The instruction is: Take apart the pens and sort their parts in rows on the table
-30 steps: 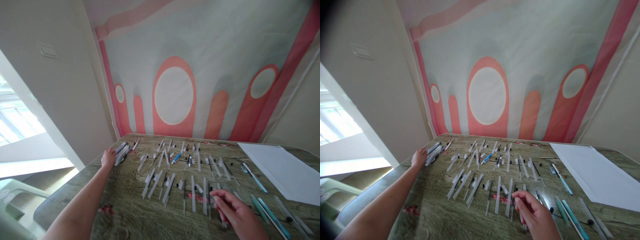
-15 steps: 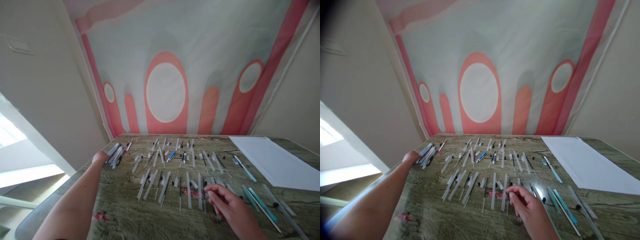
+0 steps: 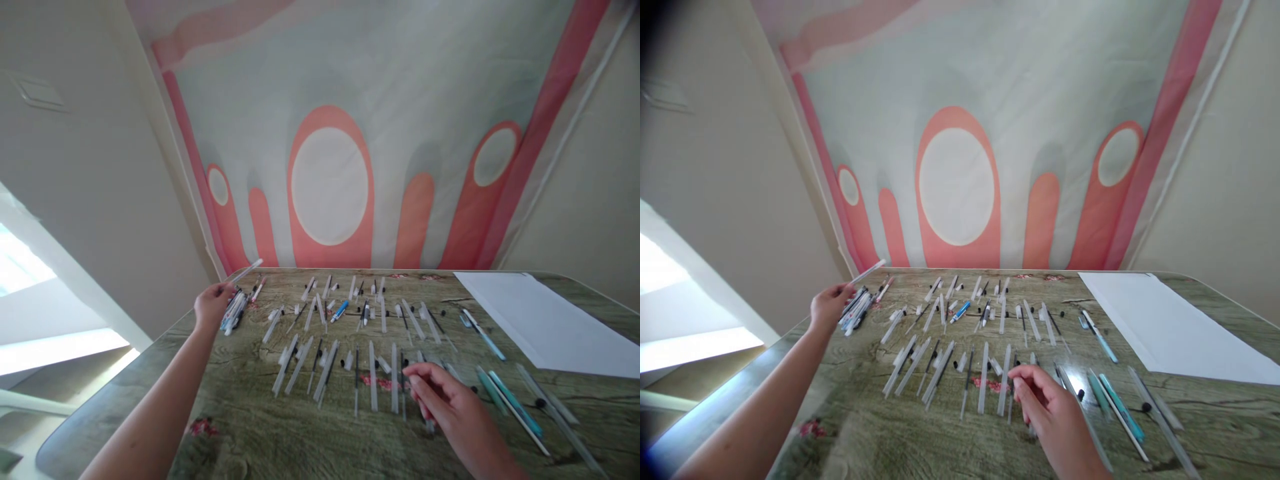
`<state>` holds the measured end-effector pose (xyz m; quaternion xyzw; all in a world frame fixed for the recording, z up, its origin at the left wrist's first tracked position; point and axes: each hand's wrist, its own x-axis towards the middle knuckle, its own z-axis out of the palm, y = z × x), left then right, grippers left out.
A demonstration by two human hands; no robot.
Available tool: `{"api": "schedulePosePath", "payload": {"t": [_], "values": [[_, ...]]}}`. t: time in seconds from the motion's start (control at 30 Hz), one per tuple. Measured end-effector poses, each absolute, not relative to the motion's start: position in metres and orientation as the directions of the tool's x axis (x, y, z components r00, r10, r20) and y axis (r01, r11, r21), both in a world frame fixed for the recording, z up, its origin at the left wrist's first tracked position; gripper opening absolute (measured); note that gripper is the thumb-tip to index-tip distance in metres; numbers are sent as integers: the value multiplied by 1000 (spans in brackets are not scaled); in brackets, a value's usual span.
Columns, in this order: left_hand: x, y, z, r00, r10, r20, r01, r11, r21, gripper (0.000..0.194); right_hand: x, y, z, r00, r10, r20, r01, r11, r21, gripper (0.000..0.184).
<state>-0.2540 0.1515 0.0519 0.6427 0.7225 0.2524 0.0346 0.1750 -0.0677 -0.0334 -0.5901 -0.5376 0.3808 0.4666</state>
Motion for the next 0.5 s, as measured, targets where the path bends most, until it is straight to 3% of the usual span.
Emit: {"api": "schedulePosePath", "payload": {"t": [0.1,0.17,0.23,0.3,0.37,0.5], "values": [[-188,119,61,-4,957,291,840,-155,520,51,174,-71,-26,223,930,294,463,164,-871,26],[-141,87,65,241,939,243,599,-342,724,40,173,-75,-18,215,845,490,594,284,-752,30],[-97,55,68,410,898,163,422,-345,839,31,171,-80,-11,168,793,585,657,353,-667,38],[-60,30,70,531,843,82,325,-292,900,29,167,-84,-7,124,823,555,629,367,-685,41],[-29,17,67,600,798,53,254,-253,933,29,162,-87,-6,85,906,416,515,317,-796,37],[20,13,47,584,808,83,66,-149,987,32,157,-85,-11,-17,990,141,194,141,-971,34]]}}
